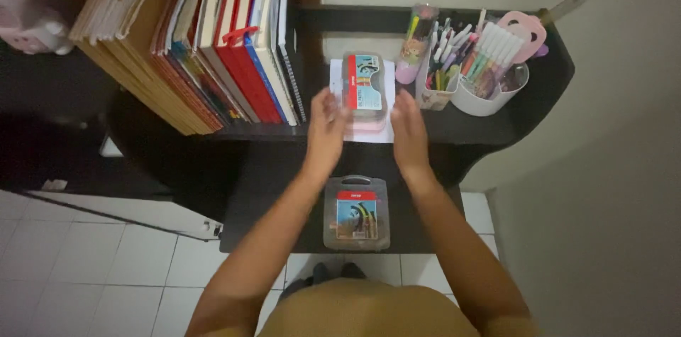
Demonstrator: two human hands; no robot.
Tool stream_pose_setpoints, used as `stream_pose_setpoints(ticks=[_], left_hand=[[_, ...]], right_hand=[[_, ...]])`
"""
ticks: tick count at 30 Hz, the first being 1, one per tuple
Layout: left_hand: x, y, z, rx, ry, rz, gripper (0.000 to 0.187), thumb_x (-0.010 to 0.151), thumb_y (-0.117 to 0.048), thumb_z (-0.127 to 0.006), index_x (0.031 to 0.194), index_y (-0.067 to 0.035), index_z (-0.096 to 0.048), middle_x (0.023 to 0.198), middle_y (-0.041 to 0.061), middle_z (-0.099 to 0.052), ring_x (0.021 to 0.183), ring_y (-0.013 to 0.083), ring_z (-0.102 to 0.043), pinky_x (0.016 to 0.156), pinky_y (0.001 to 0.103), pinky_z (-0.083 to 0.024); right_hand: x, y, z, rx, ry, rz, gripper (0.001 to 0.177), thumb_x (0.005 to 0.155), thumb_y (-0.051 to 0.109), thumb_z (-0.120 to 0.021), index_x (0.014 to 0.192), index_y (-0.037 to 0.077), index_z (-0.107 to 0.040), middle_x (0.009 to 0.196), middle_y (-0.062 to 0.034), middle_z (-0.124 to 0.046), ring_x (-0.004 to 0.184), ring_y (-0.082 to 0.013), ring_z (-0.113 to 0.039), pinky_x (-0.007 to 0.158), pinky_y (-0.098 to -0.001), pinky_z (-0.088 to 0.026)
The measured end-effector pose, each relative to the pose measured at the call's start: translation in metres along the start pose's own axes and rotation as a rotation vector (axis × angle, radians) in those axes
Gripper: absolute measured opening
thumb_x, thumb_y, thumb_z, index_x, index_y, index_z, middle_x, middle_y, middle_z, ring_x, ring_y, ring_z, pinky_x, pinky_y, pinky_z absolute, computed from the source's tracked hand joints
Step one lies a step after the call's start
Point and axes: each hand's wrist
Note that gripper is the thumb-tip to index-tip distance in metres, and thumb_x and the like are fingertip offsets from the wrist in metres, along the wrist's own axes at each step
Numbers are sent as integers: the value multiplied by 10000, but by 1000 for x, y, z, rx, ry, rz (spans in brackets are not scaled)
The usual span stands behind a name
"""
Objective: Organizing notebooks and various stationery items on a desk.
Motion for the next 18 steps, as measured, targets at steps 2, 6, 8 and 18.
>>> stream_pose_setpoints(ticks=[2,6,8,18], left_hand=[[29,29,-7,-88,20,54,565,1009,-162,-598,1498,-12,-359,1377,173,-562,1206,245,-612,983,368,-530],[50,23,-13,-121,23,312,658,989,-201,-640,1538,7,-340,1345,205,-609,1132,263,-625,909,368,-519],[50,22,-13,-118,26,402,686,956,-193,-640,1542,4,-342,1324,215,-627,1063,275,-637,843,379,-522],[-43,-50,31,-112,85,136,573,955,-24,-636,1503,-10,-468,1338,163,-620,1138,227,-638,959,342,-519]], right_hand=[[18,-20,-13,-9,-7,-19,446,1091,171,-521,1497,-3,-460,1429,-174,-597,1338,-250,-562,1139,-358,-437],[33,-38,-29,155,5,-297,526,1066,159,-523,1542,-23,-390,1445,-175,-576,1323,-233,-553,1121,-339,-418],[31,-48,-32,184,-8,-356,527,1062,139,-517,1545,-34,-394,1448,-179,-585,1320,-232,-558,1124,-334,-415],[-52,36,-35,218,54,-148,618,951,-71,-568,1533,-54,-361,1533,-193,-482,1433,-264,-475,1205,-381,-368]])
Point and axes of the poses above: each hand's wrist, its own x-axis towards the middle knuckle, its own z-axis out of the back of the hand, y = z × x
